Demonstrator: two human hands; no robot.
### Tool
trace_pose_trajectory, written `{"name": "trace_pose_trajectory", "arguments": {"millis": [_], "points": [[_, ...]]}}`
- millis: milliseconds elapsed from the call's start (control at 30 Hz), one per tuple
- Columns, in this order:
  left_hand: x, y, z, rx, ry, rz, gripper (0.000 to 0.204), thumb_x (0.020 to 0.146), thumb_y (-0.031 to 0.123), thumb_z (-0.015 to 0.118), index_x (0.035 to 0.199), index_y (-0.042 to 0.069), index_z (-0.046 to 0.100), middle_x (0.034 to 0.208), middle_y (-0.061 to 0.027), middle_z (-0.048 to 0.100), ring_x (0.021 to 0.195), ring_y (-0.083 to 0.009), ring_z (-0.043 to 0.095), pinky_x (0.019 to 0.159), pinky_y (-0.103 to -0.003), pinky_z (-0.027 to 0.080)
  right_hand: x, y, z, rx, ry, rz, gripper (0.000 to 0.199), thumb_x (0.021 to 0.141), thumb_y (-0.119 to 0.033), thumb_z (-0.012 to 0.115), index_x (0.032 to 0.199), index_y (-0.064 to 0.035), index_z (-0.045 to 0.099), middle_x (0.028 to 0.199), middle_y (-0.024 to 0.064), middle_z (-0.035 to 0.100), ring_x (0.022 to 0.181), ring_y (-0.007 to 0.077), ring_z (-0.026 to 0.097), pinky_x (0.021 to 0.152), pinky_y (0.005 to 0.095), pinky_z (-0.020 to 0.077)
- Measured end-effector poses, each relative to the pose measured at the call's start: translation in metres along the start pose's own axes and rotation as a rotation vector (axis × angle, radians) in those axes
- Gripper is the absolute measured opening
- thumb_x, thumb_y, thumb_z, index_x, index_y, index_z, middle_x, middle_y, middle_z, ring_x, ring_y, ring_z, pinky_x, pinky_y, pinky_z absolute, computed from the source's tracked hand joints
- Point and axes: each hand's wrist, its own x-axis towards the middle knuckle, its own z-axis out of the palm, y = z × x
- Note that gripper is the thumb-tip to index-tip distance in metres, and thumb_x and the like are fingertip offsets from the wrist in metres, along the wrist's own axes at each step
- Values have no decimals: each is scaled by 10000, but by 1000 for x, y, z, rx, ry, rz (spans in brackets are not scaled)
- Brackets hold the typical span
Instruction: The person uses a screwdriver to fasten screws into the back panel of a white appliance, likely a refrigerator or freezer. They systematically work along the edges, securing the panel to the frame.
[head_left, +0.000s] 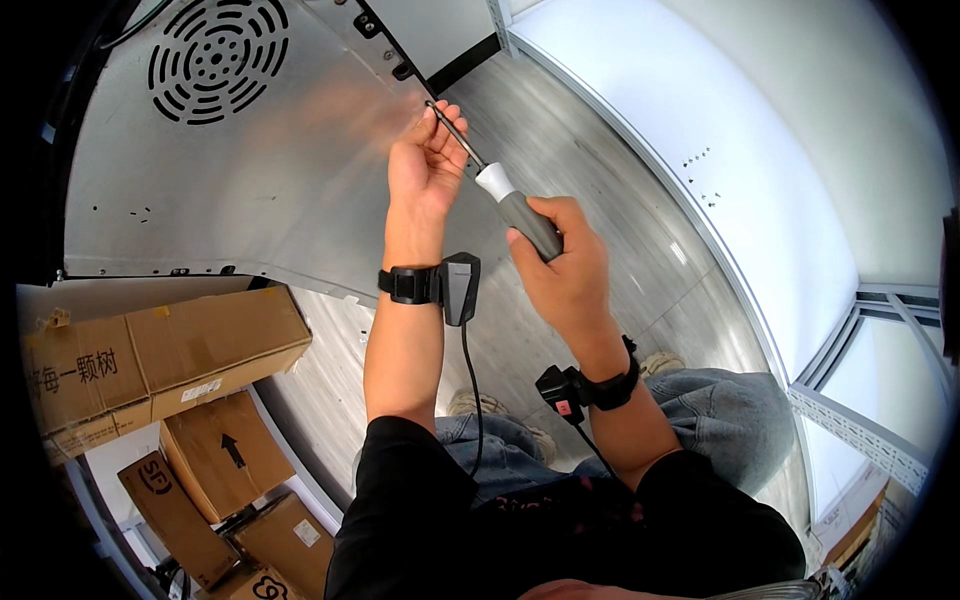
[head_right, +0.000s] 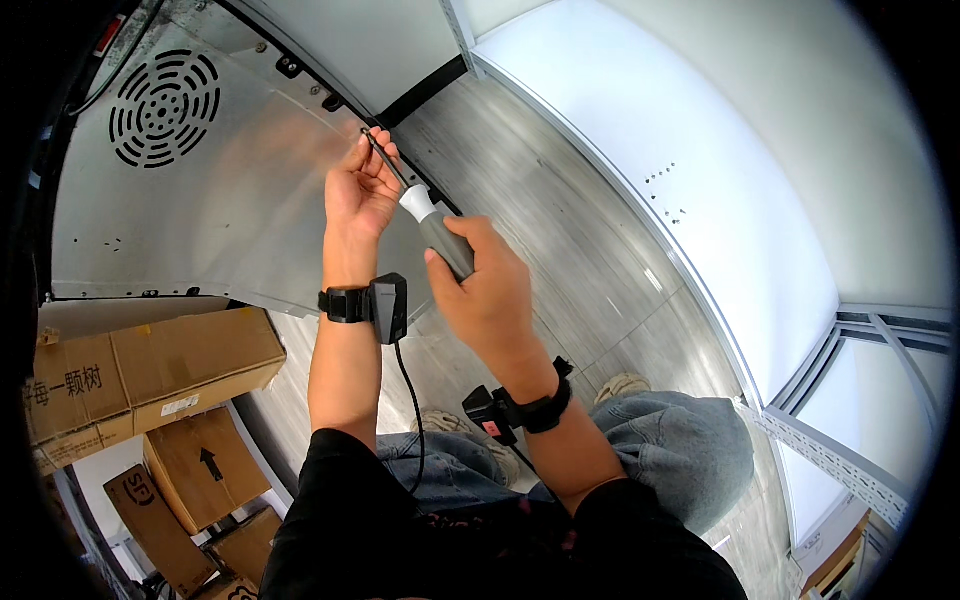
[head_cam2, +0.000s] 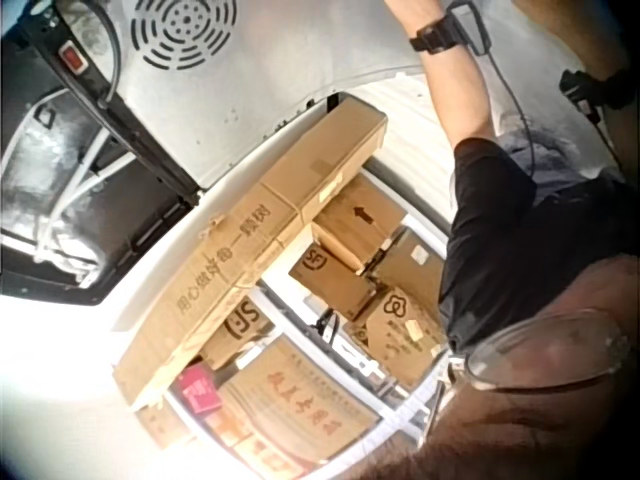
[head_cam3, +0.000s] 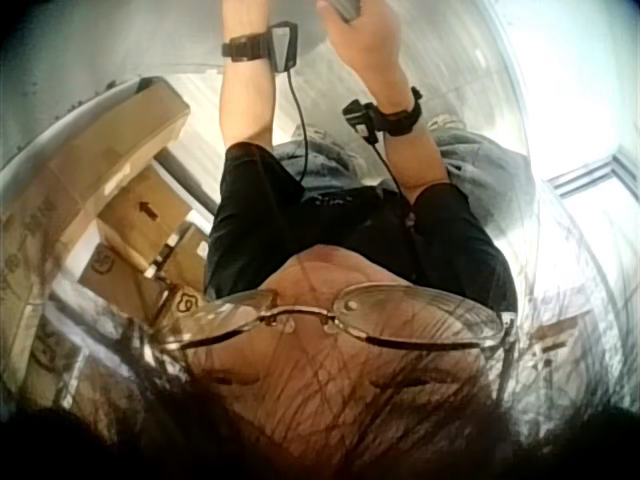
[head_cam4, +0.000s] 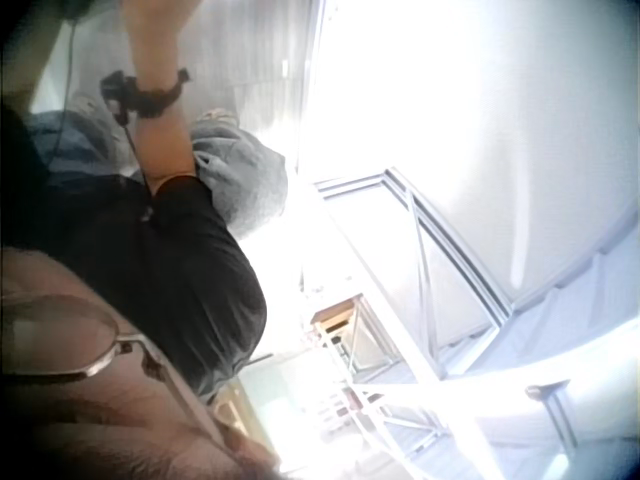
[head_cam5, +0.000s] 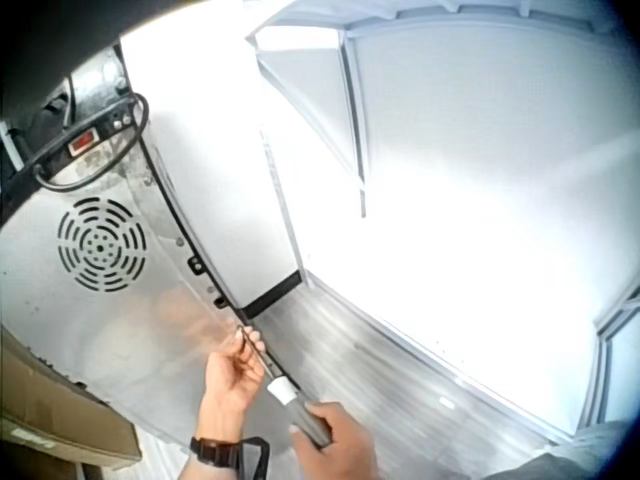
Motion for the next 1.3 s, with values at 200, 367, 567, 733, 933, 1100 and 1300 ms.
{"name": "trace_pose_trajectory", "arguments": {"millis": [200, 367, 567, 733, 933, 1100, 1300], "points": [[0, 0, 2, -11, 15, 7, 164, 912, 111, 484, 956, -21, 571, 856, -125, 653, 731, -218, 639, 688, -305, 546, 4, -8, 1, -66, -4, -41, 275, 735, -93, 675, 975, -46, 549, 805, 152, 623, 684, 327, 618, 590, 349, 489], [-2, 3, -2, -18, -58, -40, 197, 921, 125, 462, 993, -27, 565, 873, -124, 654, 751, -221, 638, 695, -305, 543, 7, -17, 2, -110, 1, -110, 256, 754, -113, 661, 963, -38, 535, 812, 147, 613, 663, 311, 614, 578, 350, 485], [-11, 10, -7, 66, -227, -163, 227, 934, 115, 411, 1056, -13, 554, 926, -115, 651, 796, -232, 638, 713, -318, 534, 7, -19, 2, 392, -153, 385, 243, 847, -155, 598, 984, 12, 486, 787, 105, 608, 598, 145, 576, 517, 295, 451], [-5, 10, -19, 88, -251, -136, 213, 932, 101, 415, 1052, -8, 553, 920, -105, 652, 777, -228, 642, 690, -313, 535, 16, -24, -10, 665, -302, 706, 309, 838, -150, 613, 1040, 19, 450, 838, 104, 594, 574, 123, 528, 528, 262, 443], [1, 7, -16, 144, -159, -86, 149, 912, 142, 517, 966, 18, 580, 855, -83, 650, 696, -194, 637, 615, -275, 535, -4, -12, 3, 80, -99, 184, 435, 772, -175, 689, 1075, 12, 440, 953, 135, 554, 727, 152, 557, 551, 291, 464], [-2, 5, -12, 95, -113, -66, 156, 913, 156, 523, 961, 22, 585, 854, -82, 647, 690, -186, 634, 613, -272, 533, -6, -8, 10, 32, -2, 19, 356, 841, -181, 613, 1094, 5, 445, 836, 121, 574, 661, 157, 588, 555, 298, 470], [-12, 8, -6, 129, -184, -118, 193, 927, 123, 477, 1041, -7, 563, 899, -116, 644, 689, -198, 634, 604, -276, 533, 1, -20, 2, 289, -94, 383, 297, 918, -244, 507, 1080, 1, 466, 677, 66, 572, 508, 139, 557, 513, 271, 442]]}}
